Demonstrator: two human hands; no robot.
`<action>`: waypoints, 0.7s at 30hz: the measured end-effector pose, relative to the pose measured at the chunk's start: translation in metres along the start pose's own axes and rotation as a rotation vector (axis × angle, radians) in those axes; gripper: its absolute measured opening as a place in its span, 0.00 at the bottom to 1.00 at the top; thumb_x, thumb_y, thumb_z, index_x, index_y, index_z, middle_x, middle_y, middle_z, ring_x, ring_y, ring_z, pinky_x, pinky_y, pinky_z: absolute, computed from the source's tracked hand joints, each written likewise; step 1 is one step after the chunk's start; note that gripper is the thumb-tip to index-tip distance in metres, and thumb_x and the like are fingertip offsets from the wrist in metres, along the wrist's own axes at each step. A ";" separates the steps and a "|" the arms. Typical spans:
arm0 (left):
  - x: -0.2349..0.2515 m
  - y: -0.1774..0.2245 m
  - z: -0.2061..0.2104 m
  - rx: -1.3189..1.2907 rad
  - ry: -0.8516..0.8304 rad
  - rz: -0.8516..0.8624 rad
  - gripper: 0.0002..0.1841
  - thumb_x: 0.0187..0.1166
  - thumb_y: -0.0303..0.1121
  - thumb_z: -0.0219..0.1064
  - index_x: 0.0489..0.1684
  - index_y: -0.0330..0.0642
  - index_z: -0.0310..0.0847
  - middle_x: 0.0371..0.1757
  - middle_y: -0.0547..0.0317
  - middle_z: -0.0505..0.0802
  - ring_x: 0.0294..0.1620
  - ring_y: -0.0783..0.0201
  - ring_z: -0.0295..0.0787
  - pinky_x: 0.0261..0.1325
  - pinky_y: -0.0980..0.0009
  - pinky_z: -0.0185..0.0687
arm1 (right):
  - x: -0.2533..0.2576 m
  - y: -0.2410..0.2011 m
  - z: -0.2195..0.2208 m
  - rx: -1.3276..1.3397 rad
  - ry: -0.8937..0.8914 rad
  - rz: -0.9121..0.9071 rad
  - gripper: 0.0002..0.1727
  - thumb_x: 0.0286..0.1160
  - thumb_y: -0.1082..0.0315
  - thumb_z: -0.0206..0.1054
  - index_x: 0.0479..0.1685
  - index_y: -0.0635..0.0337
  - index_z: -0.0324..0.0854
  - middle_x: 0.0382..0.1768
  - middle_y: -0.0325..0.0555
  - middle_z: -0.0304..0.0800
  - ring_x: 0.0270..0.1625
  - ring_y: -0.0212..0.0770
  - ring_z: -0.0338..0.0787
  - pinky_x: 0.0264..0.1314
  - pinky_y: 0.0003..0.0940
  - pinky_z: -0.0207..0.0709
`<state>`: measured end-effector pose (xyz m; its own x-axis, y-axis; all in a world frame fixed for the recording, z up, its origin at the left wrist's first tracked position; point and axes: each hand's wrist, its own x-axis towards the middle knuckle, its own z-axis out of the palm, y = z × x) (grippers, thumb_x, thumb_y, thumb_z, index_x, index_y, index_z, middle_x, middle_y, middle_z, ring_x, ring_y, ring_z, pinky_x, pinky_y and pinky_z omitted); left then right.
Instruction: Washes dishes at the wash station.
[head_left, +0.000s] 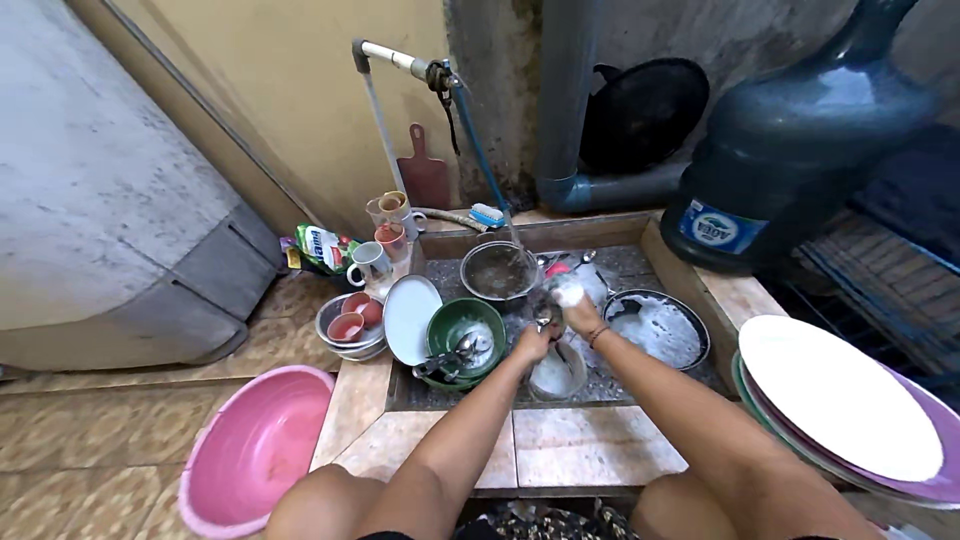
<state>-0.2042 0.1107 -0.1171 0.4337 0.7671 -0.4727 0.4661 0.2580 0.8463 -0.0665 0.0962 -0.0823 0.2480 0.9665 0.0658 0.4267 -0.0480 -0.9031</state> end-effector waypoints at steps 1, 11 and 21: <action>0.002 -0.005 0.000 -0.081 0.024 0.008 0.20 0.95 0.44 0.51 0.56 0.33 0.79 0.36 0.54 0.83 0.31 0.65 0.76 0.38 0.67 0.76 | 0.002 -0.004 -0.003 0.192 0.067 0.048 0.21 0.88 0.71 0.54 0.72 0.76 0.74 0.66 0.65 0.84 0.69 0.47 0.85 0.75 0.40 0.76; -0.008 -0.001 -0.008 -0.092 -0.160 0.010 0.08 0.88 0.35 0.61 0.41 0.41 0.76 0.19 0.70 0.72 0.13 0.75 0.61 0.17 0.79 0.61 | -0.004 0.000 -0.006 -0.245 -0.300 -0.135 0.34 0.66 0.66 0.77 0.75 0.69 0.75 0.68 0.61 0.86 0.72 0.50 0.85 0.80 0.46 0.74; -0.011 0.026 -0.005 -1.117 0.092 0.127 0.25 0.97 0.47 0.40 0.75 0.37 0.70 0.62 0.45 0.87 0.59 0.54 0.86 0.61 0.53 0.84 | -0.015 -0.025 0.001 -0.185 -0.181 -0.103 0.25 0.87 0.64 0.60 0.76 0.74 0.74 0.72 0.68 0.82 0.79 0.54 0.79 0.86 0.48 0.66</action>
<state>-0.2004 0.1121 -0.0889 0.3491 0.8537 -0.3864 -0.5487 0.5205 0.6543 -0.0815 0.0831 -0.0612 0.0428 0.9972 0.0619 0.5972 0.0242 -0.8017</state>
